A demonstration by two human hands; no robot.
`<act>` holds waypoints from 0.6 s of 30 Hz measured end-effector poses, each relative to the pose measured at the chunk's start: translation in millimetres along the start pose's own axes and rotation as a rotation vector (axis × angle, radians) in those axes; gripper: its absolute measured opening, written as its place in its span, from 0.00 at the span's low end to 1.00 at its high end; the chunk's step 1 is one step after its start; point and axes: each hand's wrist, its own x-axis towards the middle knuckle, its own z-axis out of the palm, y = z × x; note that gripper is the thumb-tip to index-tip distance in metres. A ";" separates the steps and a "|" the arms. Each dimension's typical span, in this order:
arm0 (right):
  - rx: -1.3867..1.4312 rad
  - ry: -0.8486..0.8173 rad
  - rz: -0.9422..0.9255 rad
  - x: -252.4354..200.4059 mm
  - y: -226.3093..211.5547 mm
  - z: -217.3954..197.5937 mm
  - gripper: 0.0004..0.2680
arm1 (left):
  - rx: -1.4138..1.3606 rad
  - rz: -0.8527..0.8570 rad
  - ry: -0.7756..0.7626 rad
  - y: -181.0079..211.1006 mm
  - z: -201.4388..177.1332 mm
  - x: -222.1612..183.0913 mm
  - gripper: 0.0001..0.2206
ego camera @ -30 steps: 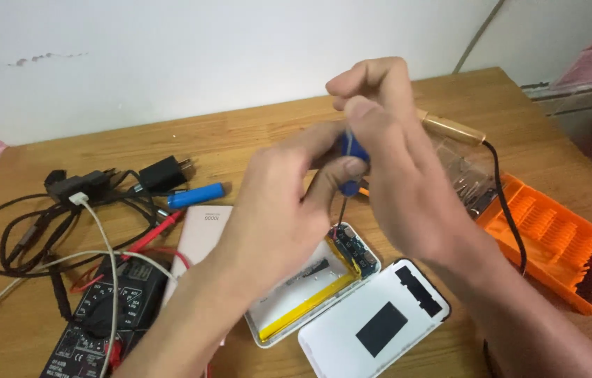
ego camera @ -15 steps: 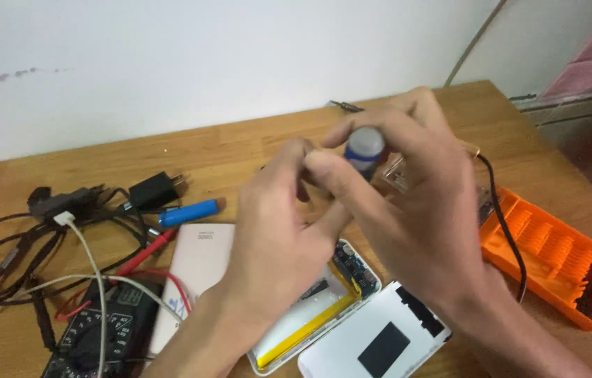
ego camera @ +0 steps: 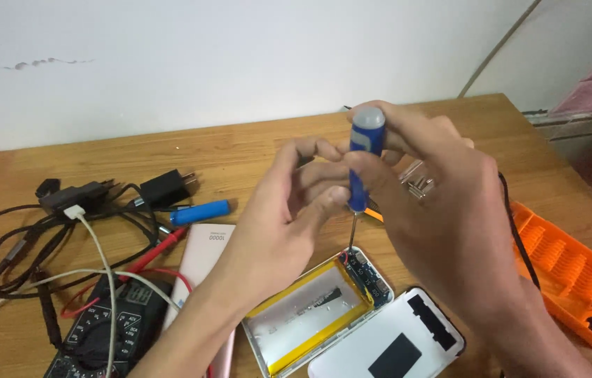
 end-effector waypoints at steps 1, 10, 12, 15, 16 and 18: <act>0.000 0.001 -0.001 0.3 1.8 0.1 0.12 | 0.001 0.001 0.000 -2.1 0.8 0.5 0.10; 0.301 -0.252 -0.083 -1.4 1.0 -5.6 0.11 | 0.361 0.037 -0.090 -3.9 4.5 -6.4 0.18; 0.368 -0.309 -0.102 -3.5 4.9 -7.8 0.13 | 0.402 0.021 -0.056 -5.7 6.2 -7.4 0.15; 0.578 -0.376 -0.057 -2.3 0.9 -15.5 0.16 | 0.442 0.043 0.002 -13.1 8.4 -6.9 0.12; 0.576 -0.374 -0.054 -1.8 5.9 -14.0 0.16 | 0.440 0.043 -0.001 -14.2 11.9 -6.0 0.12; 0.201 -0.095 -0.234 -0.6 15.4 -10.0 0.09 | 0.471 -0.004 0.063 -15.9 17.8 -4.6 0.08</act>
